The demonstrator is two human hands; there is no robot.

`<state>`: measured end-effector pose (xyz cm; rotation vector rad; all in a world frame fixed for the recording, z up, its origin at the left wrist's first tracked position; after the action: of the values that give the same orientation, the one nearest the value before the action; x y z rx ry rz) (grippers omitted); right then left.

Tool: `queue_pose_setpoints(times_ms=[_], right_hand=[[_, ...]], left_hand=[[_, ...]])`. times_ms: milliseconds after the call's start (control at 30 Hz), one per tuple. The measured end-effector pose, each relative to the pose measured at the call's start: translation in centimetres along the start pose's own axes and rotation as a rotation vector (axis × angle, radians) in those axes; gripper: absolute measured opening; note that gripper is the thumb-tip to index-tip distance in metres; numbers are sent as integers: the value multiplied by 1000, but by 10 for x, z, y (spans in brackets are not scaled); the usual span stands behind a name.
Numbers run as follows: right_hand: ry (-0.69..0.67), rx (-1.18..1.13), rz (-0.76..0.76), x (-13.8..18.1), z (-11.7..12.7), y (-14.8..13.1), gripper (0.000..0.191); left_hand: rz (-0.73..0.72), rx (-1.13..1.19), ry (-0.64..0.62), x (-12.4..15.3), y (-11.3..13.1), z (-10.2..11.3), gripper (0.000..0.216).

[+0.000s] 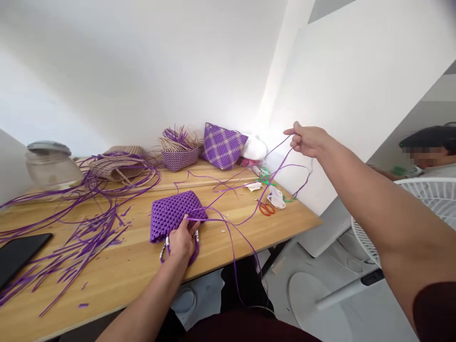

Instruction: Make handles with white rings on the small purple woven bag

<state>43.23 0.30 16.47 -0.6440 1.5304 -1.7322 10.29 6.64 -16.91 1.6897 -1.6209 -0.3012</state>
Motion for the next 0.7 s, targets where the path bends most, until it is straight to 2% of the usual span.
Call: queue_pose_setpoints(times_ms=[167, 267, 367, 533, 600, 700], right_hand=[[83, -50, 31, -25, 18, -44, 33], [134, -109, 57, -21, 32, -70, 34], [183, -159, 86, -14, 45, -80, 33], [147, -17, 54, -16, 47, -57, 33], [89, 94, 10, -20, 36, -40, 33], [1, 237, -5, -26, 12, -19, 29]], left_hand=[[-29, -28, 45, 5, 4, 1, 21], [-67, -55, 103, 3, 10, 3, 20], [-127, -70, 166, -6, 19, 10, 18], [-248, -81, 246, -27, 47, 24, 22], [-286, -64, 267, -28, 61, 28, 23], [-265, -58, 272, -24, 75, 32, 20]])
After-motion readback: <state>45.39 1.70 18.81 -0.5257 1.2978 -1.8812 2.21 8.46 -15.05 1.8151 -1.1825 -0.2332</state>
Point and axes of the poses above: each hand's wrist, its own x-axis away from the middle knuckle, its own z-axis out of the back of the hand, y = z × x, the point moved 3 cm from there along -x, towards the middle knuckle, and after that the axes turned 4 degrees about -z, right-handed, at the moved point
